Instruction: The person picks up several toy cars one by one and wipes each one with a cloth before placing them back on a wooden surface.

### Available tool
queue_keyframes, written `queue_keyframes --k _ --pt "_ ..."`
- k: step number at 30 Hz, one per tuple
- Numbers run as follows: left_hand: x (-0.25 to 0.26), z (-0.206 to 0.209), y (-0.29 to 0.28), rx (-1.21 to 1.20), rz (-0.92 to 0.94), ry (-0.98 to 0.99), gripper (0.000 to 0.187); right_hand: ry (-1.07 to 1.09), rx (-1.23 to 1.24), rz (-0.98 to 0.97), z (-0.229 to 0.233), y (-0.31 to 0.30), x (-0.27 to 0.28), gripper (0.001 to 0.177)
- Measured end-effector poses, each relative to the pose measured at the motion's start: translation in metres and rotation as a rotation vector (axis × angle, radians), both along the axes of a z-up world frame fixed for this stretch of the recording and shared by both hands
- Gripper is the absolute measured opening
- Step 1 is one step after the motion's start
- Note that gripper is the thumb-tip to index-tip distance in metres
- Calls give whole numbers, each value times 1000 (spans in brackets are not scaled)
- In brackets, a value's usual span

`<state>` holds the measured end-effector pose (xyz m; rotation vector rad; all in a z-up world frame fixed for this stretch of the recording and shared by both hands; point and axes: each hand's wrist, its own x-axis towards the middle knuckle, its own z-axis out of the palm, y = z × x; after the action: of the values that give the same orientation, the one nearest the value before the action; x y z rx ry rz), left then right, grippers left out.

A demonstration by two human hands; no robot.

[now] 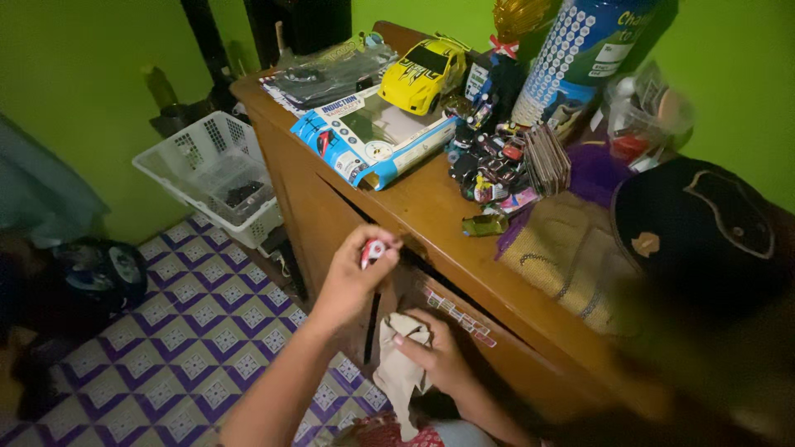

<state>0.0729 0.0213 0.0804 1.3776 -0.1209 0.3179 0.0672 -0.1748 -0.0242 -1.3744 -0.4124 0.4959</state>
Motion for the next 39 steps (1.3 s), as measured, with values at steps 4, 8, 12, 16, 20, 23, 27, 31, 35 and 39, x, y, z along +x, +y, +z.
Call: queue_keyframes --k 4,8,12,16,20,23,27,31,35,39 --pt "41 22 -10 209 -70 -152 27 39 -76 -35 -6 -1 6 39" --pt "75 52 -29 459 -27 -310 34 21 -49 47 -8 -5 13 39" --pt "114 66 -41 614 16 -288 42 -49 -75 80 -2 -11 18 34" --pt "159 66 -45 834 47 -346 43 29 -62 91 4 -12 23 34" --pt "194 69 -41 949 -116 -357 51 63 -55 108 2 -12 29 33" --pt "212 69 -43 937 -197 -485 55 78 -49 59 -4 -12 31 35" --pt "220 68 -46 1005 -208 -473 50 13 -12 86 -5 -16 32 35" --pt "220 72 -46 1021 -215 -461 45 40 -53 64 -9 -13 34 41" --pt "211 77 -45 977 -207 -434 44 30 -81 47 -11 -13 34 42" --pt "204 80 -40 989 -208 -378 45 56 -50 52 -6 -9 32 40"
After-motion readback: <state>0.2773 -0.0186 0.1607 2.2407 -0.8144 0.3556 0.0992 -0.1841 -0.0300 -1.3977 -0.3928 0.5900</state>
